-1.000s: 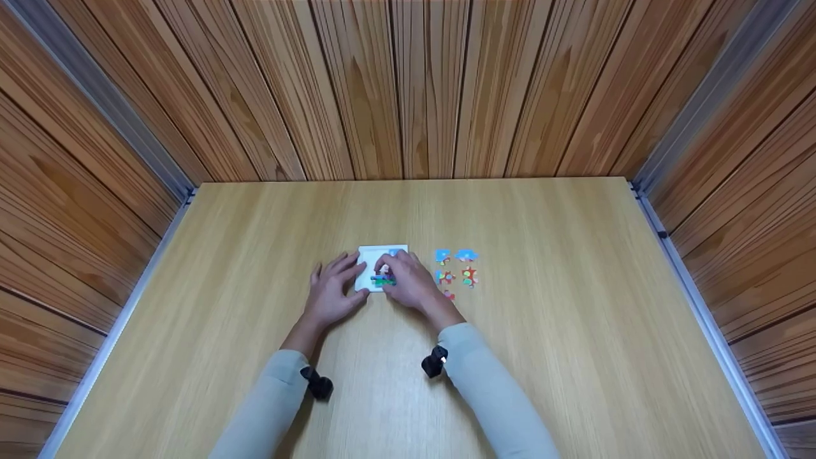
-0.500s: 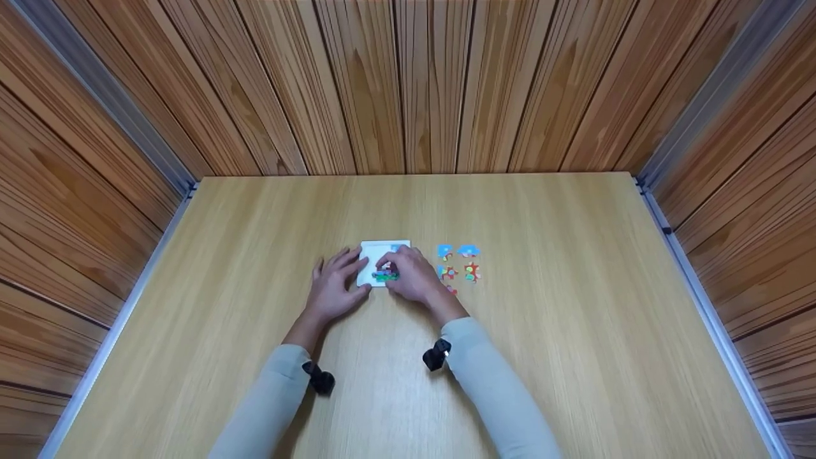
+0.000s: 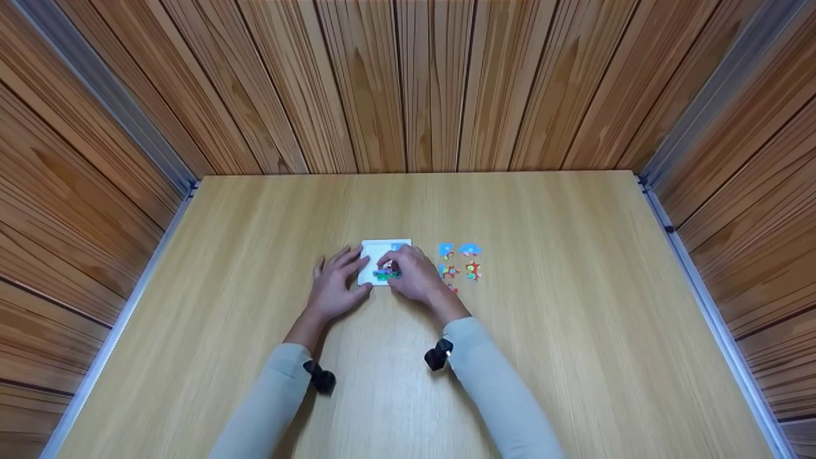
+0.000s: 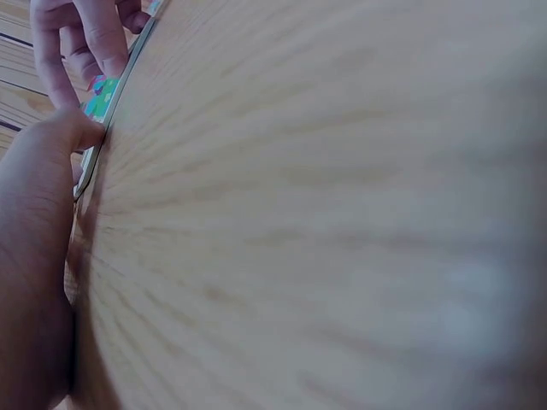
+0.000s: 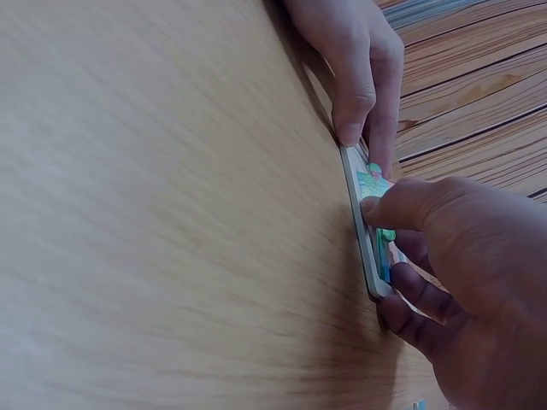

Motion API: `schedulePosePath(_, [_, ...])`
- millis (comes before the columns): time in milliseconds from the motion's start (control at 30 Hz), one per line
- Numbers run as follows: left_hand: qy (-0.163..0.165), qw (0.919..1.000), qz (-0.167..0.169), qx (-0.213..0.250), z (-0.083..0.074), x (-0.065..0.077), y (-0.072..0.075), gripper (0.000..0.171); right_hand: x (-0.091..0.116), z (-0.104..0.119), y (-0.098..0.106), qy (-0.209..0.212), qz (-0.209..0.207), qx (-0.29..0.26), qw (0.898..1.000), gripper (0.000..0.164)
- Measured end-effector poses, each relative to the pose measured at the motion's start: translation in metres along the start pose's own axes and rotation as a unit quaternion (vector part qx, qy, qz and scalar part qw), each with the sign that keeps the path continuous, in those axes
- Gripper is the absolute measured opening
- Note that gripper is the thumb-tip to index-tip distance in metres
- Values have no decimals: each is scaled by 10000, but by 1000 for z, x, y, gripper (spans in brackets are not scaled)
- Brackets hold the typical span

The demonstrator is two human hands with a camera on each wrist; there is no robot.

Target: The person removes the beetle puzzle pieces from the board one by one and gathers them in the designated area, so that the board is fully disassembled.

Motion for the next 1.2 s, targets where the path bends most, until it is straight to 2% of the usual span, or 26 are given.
schedulePosePath(300, [24, 10000, -24, -51, -1, -2, 0, 67, 0, 3, 2, 305, -20, -61, 9995, 36])
schedulePosePath(400, [56, 10000, 6, -11, 0, -1, -1, 68, -3, -5, -1, 455, -40, -78, 9989, 40])
schedulePosePath(567, [16, 10000, -37, -9, 0, -1, 1, 67, -3, -2, 1, 640, 1, -116, 9979, 37])
schedulePosePath(633, [-9, 10000, -66, -28, 0, -1, 1, 67, 0, 7, 4, 584, 102, -157, 9981, 36])
schedulePosePath(867, [-15, 10000, -81, 8, 1, -1, 2, 67, 0, 6, 1, 229, 281, -137, 9992, 36])
schedulePosePath(1200, [-21, 10000, -96, 9, -1, -2, 1, 68, -1, 4, 2, 310, 273, -145, 9990, 31])
Point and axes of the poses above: each hand's wrist, its own x-axis away from the middle knuckle, its own y-axis out of the back of the hand, z = x × y, the point moved 10 cm from there along -x, towards the middle knuckle, and after that the axes turned 2 degrees about -x, right-handed, at the moved point
